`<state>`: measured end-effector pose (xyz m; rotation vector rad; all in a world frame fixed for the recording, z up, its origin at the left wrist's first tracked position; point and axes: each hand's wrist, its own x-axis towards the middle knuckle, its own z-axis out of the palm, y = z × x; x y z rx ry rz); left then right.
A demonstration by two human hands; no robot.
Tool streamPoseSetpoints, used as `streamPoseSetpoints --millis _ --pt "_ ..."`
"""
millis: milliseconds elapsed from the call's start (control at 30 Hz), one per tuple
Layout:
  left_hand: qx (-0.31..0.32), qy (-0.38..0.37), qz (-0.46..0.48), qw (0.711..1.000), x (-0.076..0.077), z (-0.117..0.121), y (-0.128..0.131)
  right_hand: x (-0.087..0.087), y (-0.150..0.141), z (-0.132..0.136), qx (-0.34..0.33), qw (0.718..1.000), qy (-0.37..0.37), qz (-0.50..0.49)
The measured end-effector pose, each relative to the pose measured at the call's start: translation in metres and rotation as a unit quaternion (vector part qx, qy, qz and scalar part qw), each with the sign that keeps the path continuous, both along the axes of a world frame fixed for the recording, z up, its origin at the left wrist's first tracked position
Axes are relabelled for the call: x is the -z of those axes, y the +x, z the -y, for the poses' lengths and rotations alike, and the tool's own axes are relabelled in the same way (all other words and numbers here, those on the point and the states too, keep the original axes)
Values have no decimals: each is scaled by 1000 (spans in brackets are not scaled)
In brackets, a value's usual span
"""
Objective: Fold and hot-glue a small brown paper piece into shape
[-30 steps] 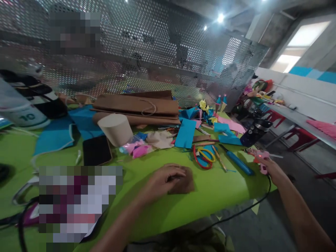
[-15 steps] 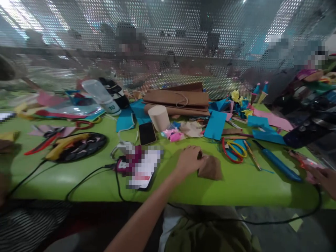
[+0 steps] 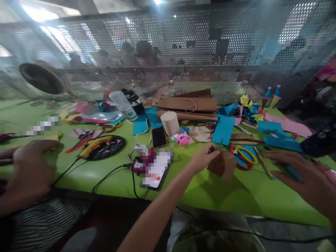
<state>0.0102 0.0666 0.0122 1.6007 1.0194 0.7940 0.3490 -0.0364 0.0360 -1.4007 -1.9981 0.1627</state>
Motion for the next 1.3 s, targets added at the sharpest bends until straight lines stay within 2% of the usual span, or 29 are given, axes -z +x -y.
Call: streamPoseSetpoints --millis 100,167,333,467,600,700,900,1300 --pt "-15 -44 60 997 0 -3 11 -7 -54 -30 -117 992 -48 5" --pt "-28 -63 88 994 2 -6 16 -7 -75 -50 -139 988 -64 -6" --pt "-77 -52 114 989 1 -20 15 -6 -96 -89 -171 979 -84 -65" --pt "-58 -83 171 980 5 -27 8 0 -99 -105 -162 978 -83 -105" --pt "-30 -202 265 942 14 -26 3 18 -95 -109 -129 974 -88 -166" --pt "14 -264 271 925 17 -23 0 28 -90 -106 -102 969 -106 -196" --pt "98 -280 289 910 15 -18 1 32 -85 -100 -99 970 -100 -197" --pt "109 -253 217 936 19 -15 4 26 -93 -98 -135 977 -46 -157"
